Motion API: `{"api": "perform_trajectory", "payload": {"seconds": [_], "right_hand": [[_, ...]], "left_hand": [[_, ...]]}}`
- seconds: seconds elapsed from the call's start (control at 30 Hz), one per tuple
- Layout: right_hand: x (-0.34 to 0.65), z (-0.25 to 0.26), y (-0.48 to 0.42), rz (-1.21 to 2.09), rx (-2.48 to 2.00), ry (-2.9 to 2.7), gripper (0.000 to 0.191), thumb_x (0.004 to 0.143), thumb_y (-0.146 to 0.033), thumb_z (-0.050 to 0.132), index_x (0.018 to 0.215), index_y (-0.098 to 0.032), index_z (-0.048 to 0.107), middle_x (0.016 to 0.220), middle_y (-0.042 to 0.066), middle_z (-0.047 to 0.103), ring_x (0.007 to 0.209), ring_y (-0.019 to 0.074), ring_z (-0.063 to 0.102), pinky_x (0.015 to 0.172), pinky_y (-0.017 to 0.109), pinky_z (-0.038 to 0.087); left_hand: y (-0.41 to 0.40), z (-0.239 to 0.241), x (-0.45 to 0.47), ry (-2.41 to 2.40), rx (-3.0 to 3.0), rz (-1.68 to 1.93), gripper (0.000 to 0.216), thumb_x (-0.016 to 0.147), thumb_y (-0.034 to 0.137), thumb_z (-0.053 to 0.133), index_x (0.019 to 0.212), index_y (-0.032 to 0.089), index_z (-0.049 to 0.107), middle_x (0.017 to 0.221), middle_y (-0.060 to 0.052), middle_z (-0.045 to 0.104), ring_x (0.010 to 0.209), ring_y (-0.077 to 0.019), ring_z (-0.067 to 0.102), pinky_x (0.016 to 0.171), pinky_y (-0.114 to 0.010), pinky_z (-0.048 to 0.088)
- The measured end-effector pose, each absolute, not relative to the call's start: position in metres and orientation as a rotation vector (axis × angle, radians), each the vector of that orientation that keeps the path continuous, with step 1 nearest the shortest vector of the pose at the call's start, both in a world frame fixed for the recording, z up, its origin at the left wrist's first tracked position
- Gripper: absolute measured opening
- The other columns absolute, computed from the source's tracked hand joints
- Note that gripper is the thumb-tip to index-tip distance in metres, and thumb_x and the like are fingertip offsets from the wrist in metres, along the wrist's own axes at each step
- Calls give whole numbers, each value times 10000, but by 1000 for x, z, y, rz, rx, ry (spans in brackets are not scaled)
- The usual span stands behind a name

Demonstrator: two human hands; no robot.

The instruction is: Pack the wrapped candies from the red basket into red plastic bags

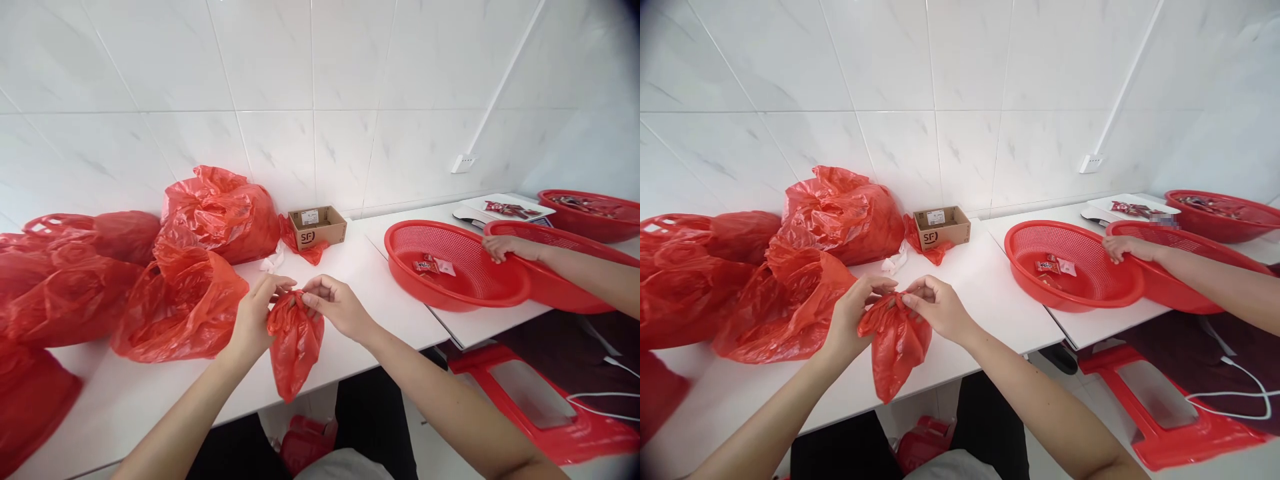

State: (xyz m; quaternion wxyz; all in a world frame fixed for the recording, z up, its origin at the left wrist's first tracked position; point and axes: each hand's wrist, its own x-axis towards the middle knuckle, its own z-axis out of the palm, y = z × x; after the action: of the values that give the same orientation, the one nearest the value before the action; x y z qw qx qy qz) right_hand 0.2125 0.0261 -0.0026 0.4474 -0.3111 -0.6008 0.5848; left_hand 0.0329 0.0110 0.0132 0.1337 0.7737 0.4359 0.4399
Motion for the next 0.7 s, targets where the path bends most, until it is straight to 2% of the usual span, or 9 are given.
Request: {"api": "perform_trajectory", "payload": {"seconds": [0.1,0.3,0.4,0.57,0.7], "right_hand": [[217,5,29,1435,-768,-1572,257,827,-411,665,924,-176,627,837,21,642,701,131,591,629,274,505],[224,16,18,1051,-905,-1931,71,853,-249,597,811,-191,595,783,-13,625,706,115,547,656,251,431],[227,18,8,910,-923,-2115,59,849,-186,554,793,-200,544,742,-36,578,663,102,505,640,244,400],[229,22,-6,905,-899,-2191,102,838,-140,546,777,-202,493,749,-44,554,658,95,475,650,239,391],[229,26,-16,1006,-785,-2082,68,883,-178,545,822,-202,526,803,-25,575,720,105,503,694,240,420]], "left_hand": [[12,21,28,1186,2363,1277,75,807,170,632,869,213,633,861,-25,639,781,-158,613,679,-278,508],[16,28,10,1084,2471,1153,101,845,210,652,917,243,715,851,-3,714,792,-148,645,710,-275,513],[16,31,-1,1124,2497,1188,88,841,234,665,896,250,733,812,-1,723,795,-159,642,730,-295,515],[9,46,-8,1274,2323,1210,110,808,353,703,825,252,741,808,-1,729,781,-171,655,742,-316,524],[-11,78,-17,1360,2122,1085,205,791,440,696,772,239,732,767,-8,722,698,-178,658,605,-296,533]]}}
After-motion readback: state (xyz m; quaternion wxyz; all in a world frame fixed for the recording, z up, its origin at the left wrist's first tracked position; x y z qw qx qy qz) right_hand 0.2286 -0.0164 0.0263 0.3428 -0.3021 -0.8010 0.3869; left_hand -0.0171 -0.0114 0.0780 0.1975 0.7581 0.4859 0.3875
